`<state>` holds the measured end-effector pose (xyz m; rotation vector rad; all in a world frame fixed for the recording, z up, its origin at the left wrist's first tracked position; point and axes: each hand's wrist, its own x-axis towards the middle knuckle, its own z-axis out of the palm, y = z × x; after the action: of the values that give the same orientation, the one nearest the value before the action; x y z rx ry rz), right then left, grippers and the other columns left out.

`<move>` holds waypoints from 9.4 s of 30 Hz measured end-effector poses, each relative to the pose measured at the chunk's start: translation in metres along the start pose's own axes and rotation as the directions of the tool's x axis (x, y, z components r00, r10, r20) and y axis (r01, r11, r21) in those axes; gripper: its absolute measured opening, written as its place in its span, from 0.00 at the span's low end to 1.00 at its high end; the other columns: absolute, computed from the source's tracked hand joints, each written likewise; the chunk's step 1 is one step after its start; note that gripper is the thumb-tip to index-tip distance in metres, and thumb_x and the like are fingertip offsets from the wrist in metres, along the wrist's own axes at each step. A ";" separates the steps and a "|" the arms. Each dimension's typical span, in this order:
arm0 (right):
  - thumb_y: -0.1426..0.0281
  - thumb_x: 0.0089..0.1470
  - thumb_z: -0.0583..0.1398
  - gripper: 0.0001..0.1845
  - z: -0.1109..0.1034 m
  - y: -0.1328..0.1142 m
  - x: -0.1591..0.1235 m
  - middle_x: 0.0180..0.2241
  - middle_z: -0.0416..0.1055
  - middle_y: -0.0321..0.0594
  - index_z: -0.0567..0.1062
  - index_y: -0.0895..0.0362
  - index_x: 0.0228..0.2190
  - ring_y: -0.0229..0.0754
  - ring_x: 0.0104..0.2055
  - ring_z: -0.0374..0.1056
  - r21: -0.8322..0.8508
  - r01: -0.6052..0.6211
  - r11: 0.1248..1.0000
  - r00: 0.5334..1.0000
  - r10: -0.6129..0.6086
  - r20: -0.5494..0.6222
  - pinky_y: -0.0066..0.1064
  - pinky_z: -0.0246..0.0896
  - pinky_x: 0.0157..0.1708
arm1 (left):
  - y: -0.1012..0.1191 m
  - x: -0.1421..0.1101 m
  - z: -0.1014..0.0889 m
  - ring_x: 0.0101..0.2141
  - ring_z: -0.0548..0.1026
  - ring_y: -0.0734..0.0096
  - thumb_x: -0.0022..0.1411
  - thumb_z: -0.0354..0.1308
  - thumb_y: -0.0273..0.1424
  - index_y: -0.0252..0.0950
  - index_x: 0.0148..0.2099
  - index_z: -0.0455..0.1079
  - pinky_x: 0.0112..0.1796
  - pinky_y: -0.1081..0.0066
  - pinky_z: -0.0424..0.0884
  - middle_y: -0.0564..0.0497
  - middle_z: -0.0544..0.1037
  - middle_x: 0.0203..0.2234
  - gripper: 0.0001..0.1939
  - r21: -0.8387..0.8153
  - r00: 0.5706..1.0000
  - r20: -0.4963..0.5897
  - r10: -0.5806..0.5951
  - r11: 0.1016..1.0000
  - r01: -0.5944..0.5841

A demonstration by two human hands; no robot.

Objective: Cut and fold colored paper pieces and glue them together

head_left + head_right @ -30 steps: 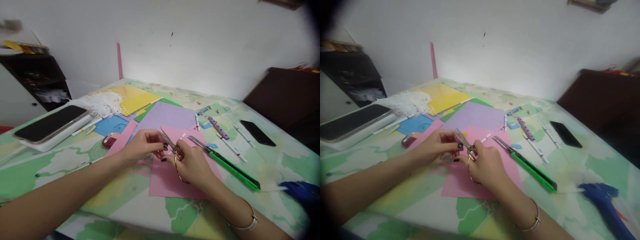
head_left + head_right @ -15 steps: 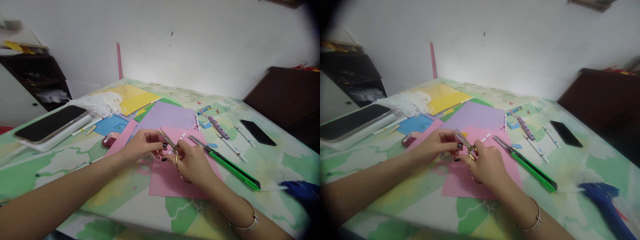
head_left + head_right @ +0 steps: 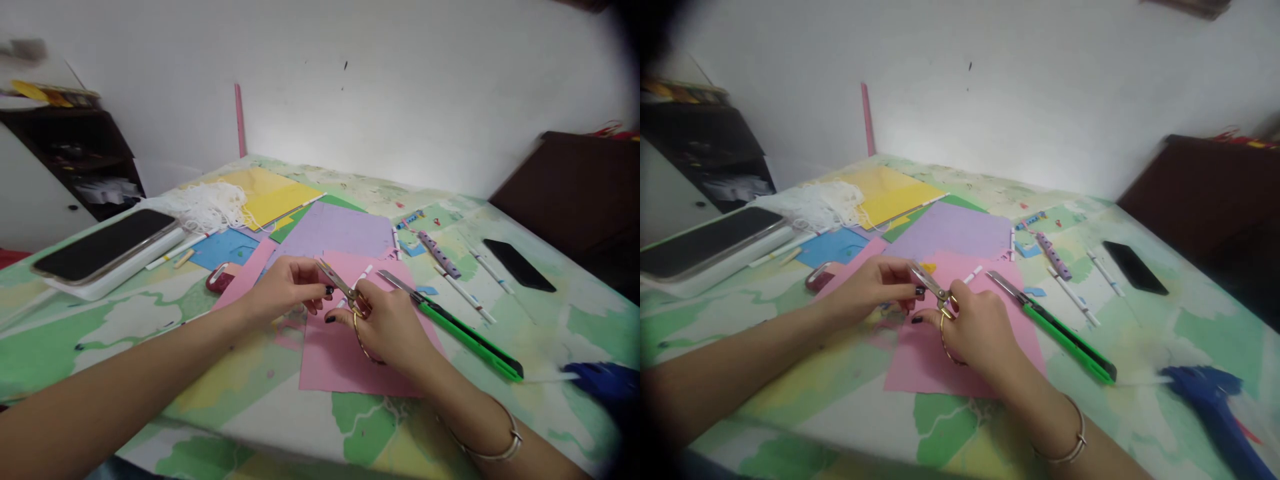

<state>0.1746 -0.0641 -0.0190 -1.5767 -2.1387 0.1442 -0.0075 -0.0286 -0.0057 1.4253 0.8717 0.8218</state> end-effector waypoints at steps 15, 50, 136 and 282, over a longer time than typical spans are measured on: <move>0.49 0.50 0.57 0.24 0.000 0.002 0.000 0.16 0.62 0.32 0.62 0.56 0.20 0.34 0.18 0.52 -0.014 0.015 1.000 1.000 -0.015 -0.004 0.27 0.40 0.22 | 0.000 0.001 -0.002 0.19 0.71 0.77 0.48 0.60 0.24 0.32 0.32 0.74 0.21 0.78 0.65 0.53 0.73 0.19 0.06 0.052 1.000 -0.020 -0.012 0.999 0.013; 0.49 0.49 0.58 0.23 -0.004 0.004 0.001 0.16 0.67 0.37 0.67 0.56 0.20 0.37 0.20 0.58 -0.089 0.020 0.996 0.998 -0.014 0.061 0.27 0.39 0.22 | 0.000 0.002 -0.007 0.21 0.69 0.78 0.47 0.58 0.22 0.30 0.29 0.72 0.21 0.78 0.64 0.55 0.71 0.19 0.03 0.144 0.997 -0.019 -0.071 0.987 0.073; 0.72 0.38 0.65 0.11 -0.010 0.015 0.016 0.17 0.62 0.27 0.67 0.57 0.23 0.28 0.16 0.54 0.829 -0.328 0.453 0.942 0.227 0.248 0.21 0.48 0.14 | 0.000 -0.002 0.007 0.20 0.73 0.77 0.55 0.61 0.29 0.31 0.30 0.71 0.20 0.79 0.68 0.50 0.77 0.22 0.06 -0.111 0.973 -0.012 -0.231 0.967 0.229; 0.61 0.43 0.65 0.21 0.003 -0.007 -0.001 0.15 0.55 0.27 0.58 0.55 0.19 0.32 0.18 0.49 0.262 -0.048 0.964 0.996 0.065 -0.056 0.25 0.41 0.20 | -0.007 0.000 0.012 0.27 0.78 0.73 0.58 0.60 0.28 0.32 0.34 0.68 0.29 0.77 0.74 0.50 0.79 0.25 0.04 -0.362 0.998 -0.023 0.055 0.930 -0.059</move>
<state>0.1676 -0.0663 -0.0199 -1.4679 -1.9370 0.3733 0.0030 -0.0344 -0.0135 1.1234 0.6479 0.9811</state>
